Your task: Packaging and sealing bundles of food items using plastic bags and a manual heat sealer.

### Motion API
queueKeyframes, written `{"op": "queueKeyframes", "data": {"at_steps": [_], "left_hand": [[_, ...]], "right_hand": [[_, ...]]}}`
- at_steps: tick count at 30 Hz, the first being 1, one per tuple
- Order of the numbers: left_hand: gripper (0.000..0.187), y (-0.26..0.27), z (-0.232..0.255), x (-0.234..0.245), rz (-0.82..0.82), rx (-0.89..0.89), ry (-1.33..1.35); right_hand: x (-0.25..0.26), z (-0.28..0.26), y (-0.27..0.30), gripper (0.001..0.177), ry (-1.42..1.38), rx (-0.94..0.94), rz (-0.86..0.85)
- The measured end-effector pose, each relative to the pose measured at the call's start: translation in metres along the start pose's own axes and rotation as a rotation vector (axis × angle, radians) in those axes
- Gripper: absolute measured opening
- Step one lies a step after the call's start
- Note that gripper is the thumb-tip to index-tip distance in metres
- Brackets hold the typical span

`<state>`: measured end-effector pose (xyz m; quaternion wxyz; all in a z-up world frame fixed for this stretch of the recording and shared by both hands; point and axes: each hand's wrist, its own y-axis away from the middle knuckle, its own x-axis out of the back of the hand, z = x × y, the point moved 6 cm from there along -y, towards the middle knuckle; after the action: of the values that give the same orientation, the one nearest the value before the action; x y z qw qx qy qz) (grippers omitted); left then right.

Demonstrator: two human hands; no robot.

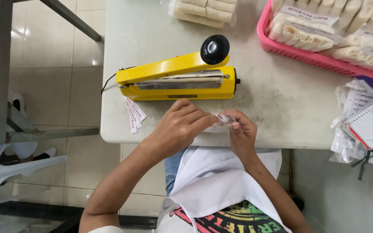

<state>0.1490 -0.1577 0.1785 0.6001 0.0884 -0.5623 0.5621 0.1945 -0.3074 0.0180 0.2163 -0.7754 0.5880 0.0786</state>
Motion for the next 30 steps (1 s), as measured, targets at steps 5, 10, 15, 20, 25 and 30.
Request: {"op": "queueKeyframes", "data": {"at_steps": [5,10,15,20,25,30], "left_hand": [[0.014,-0.004,-0.008,0.006,-0.084,0.038,-0.057],[0.005,0.004,-0.010,-0.004,-0.101,0.016,-0.054],[0.015,-0.004,-0.008,0.009,-0.147,0.018,0.019],[0.012,0.009,-0.016,0.010,-0.109,-0.020,0.040],[0.008,0.005,-0.017,0.020,-0.071,-0.052,-0.052],[0.086,0.035,-0.075,0.013,0.036,0.220,0.557]], "right_hand": [[-0.006,-0.012,-0.005,0.056,0.057,0.028,-0.025],[-0.002,-0.003,-0.004,0.056,0.064,0.028,-0.033],[-0.003,-0.008,-0.004,0.044,0.101,0.056,-0.029],[-0.012,-0.015,-0.006,0.038,0.128,0.108,-0.006],[-0.006,-0.012,-0.002,0.041,0.098,0.105,0.026],[-0.002,-0.007,-0.004,0.044,0.042,0.011,0.059]]}}
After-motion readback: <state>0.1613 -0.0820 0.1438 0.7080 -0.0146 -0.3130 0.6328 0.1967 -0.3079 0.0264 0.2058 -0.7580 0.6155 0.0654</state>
